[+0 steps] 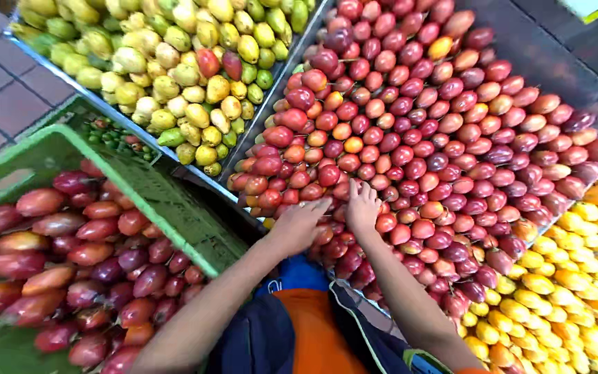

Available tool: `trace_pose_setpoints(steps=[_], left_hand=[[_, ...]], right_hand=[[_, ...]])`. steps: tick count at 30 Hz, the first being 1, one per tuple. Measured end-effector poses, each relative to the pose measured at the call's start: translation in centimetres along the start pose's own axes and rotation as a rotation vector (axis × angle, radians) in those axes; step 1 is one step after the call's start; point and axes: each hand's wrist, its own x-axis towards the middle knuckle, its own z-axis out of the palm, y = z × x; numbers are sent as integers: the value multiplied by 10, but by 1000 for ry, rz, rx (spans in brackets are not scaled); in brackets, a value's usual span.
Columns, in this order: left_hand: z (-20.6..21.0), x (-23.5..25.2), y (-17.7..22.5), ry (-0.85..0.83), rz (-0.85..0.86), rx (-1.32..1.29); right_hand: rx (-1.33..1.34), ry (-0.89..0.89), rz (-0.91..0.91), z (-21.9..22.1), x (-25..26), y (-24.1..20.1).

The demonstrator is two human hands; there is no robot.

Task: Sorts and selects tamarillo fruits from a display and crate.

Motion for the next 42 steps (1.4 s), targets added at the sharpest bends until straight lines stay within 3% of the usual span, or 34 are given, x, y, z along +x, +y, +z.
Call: trace_pose_setpoints(steps=[2,3,5,6,8,10,13,15,17,22,25,28,31,33,34,36,38,40,42], left_hand=[[-4,-93,-11,367,43,-78],[1,-138,-25,560,-18,-84],[27,-226,-58,842,-356,-9],[41,-269,-71,837,-611,23],[61,-328,-89,597,-994,-31],[79,-347,-103,383,-1066,-139],[95,-332,-125,95,-969,-234],[92,-315,-124,-151,-957,-185],[87,-309,-108,-263,-1007,-142],[94,-323,-96,-179,-1001,-100],[82,-341,-106,-57,-948,-315],[50,-371,-98,257,-870,-750],[39,-400,-112,682,-752,-1296],[35,-411,-124,943,-495,-1567],[34,-412,-131,997,-315,-1664],[23,-404,-135,965,-53,-1774],[6,-382,-126,896,20,-1824],[-7,-347,-117,865,119,-1931],[-13,-301,-113,841,177,-2045]], right_hand=[[132,26,-105,-25,-42,-21],[222,10,-199,-36,-68,-31],[412,-51,-402,-51,-124,-58],[504,-47,-510,-54,-152,-75],[661,-29,-726,-52,-195,-114],[706,-114,-959,-41,-223,-155],[447,-443,-1183,-19,-241,-226],[67,-760,-1127,-5,-242,-270],[-215,-972,-1030,16,-241,-301],[-439,-978,-948,57,-240,-316],[-400,-958,-985,69,-240,-320],[-80,-848,-1008,28,-236,-312],[590,-835,-1037,-47,-231,-262],[1106,-958,-950,-80,-220,-211],[1332,-995,-831,-84,-215,-183],[1681,-991,-461,-89,-206,-134],[1862,-858,-224,-92,-192,-103],[1955,-746,-87,-86,-171,-83],[1872,-666,-56,-66,-137,-64]])
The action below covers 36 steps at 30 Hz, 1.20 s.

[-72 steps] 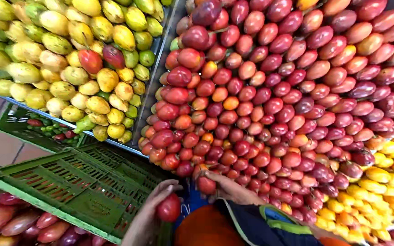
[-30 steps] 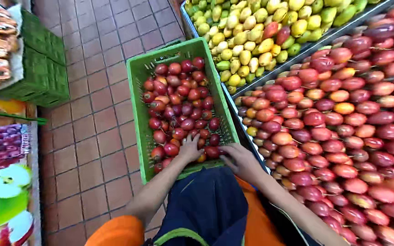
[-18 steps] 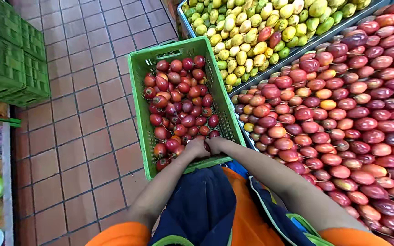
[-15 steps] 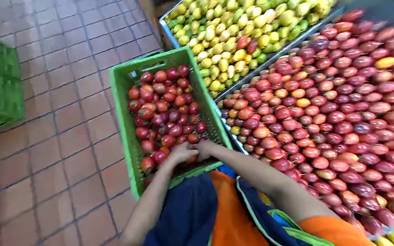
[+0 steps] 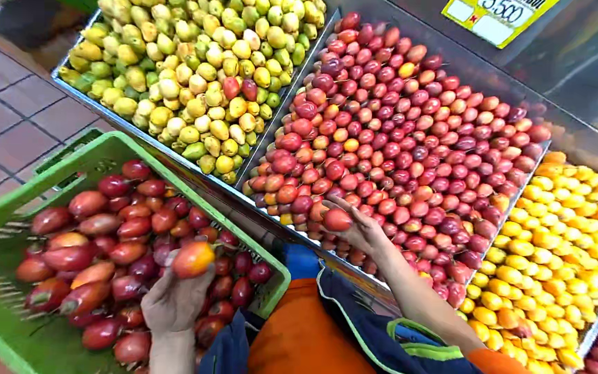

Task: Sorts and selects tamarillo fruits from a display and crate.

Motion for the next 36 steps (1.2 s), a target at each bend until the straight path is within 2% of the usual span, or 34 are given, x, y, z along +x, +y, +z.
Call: trace_pose_setpoints(steps=[2,3,5,7,9,11,13,15,18,21,23,26,28,30,32,34,36], left_hand=[[16,36,-24,-9,-59,-42],[27,57,-35,-2,-88,-46],[46,101,-54,16,-153,-14],[62,145,-75,26,-239,97],[78,192,-104,76,-294,269],[90,233,-138,131,-317,409],[99,262,-170,159,-350,484],[106,281,-200,182,-350,446],[115,303,-236,130,-300,552],[116,334,-255,-174,-227,1035],[116,363,-265,-483,-168,1315],[104,406,-277,-1046,-40,1813],[97,415,-273,-1255,-31,2093],[95,392,-259,-1206,33,2140],[101,348,-234,-1012,105,2068],[103,293,-194,-762,206,2026],[88,229,-137,-428,341,2039]], right_hand=[[-304,94,20,-31,40,-7],[-560,192,24,-40,65,-13],[-1116,388,-109,-55,125,-19],[-1450,512,-242,-72,185,-18],[-1600,564,-190,-95,233,-12],[-1659,550,-97,-114,252,-7],[-1657,433,-111,-129,247,-8],[-1636,295,-135,-138,241,-14],[-1627,361,-165,-140,241,-14],[-1620,448,-184,-136,241,-11],[-1534,475,-175,-132,232,-12],[-1435,613,-335,-129,222,-9],[-1400,644,-415,-129,228,-14],[-1378,562,-414,-131,244,-23],[-1396,465,-371,-134,265,-30],[-1414,426,-391,-141,286,-31],[-1411,397,-429,-141,294,-34]])
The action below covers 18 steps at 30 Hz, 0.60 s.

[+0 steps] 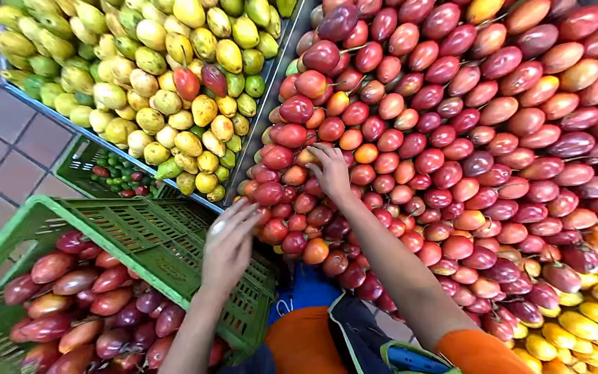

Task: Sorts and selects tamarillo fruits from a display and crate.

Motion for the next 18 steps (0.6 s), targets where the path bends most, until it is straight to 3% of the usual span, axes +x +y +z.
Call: trace_pose_setpoints(steps=[2,4,6,8,10,12,15,18], left_hand=[[-41,-86,-27,252,-250,125],[-71,-175,-54,328,-606,341],[-93,-250,-69,175,-953,425],[-101,-310,-66,-19,-1131,385],[-95,-350,-57,-171,-1118,322],[-86,-366,-50,-264,-1091,236],[-68,-389,-40,-351,-981,194],[-51,-387,-33,-517,-906,156]], right_hand=[[-3,-44,49,-14,-5,-15],[-43,-110,134,-38,-30,-46],[-17,-130,139,-55,-71,-96],[112,-128,-16,-54,-125,-161],[331,-214,-255,-39,-184,-231],[412,-490,-488,-7,-228,-287],[-34,-1013,-640,68,-267,-336],[-562,-1376,-596,129,-285,-361]])
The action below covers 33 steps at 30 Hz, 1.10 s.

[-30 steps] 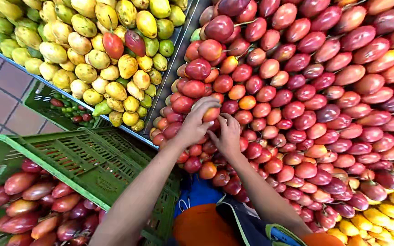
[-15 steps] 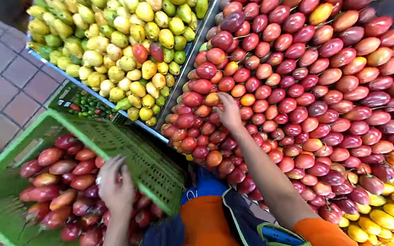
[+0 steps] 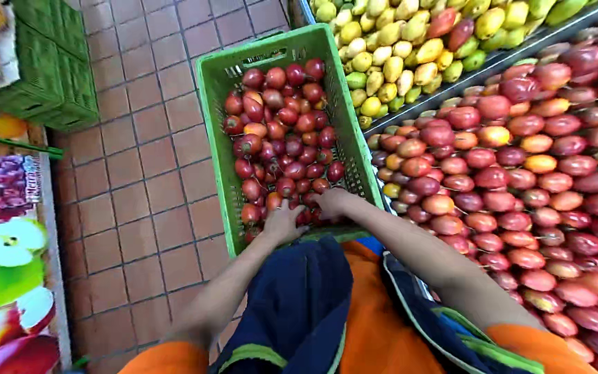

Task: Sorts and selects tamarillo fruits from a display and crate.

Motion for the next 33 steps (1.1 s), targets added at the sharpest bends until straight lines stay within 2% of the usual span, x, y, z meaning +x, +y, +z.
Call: trace_pose_setpoints(steps=[2,5,7,8,9,11,14,16,17,19,21,23,25,26,29,31,33], left_hand=[[2,13,1,-63,20,-99],[-7,23,-11,112,-30,-430],[-24,19,-14,364,-100,-464],[-33,21,-15,450,-128,-429],[-39,27,-15,463,-136,-369],[-43,45,-4,301,-130,-194],[-35,67,24,102,-183,20],[-41,73,26,45,-150,7],[-48,75,21,5,-94,-90],[-72,83,15,-137,27,-398],[-99,79,34,-158,84,-643],[-128,77,73,-94,174,-665],[-161,86,132,-88,279,-535],[-175,94,166,-108,334,-457],[-193,135,290,-132,501,-190],[-178,175,380,-94,583,40],[-151,220,462,-76,627,217]], right_hand=[[-92,-204,117,6,14,-15],[-136,-237,161,29,35,-8],[30,-231,168,26,34,6],[182,-222,173,20,26,10],[359,-207,163,13,13,11],[698,-114,79,6,-20,11],[1182,-2,-203,10,-75,16],[1513,92,-395,27,-116,33],[1661,175,-450,42,-138,42],[1899,394,-416,71,-176,69],[2089,682,-115,98,-207,100],[2254,961,171,125,-228,131],[2297,1147,272,150,-246,162],[2239,1200,333,157,-253,178],[1716,1259,722,154,-262,237],[1325,1272,956,141,-255,286],[1094,1335,1054,122,-238,339]])
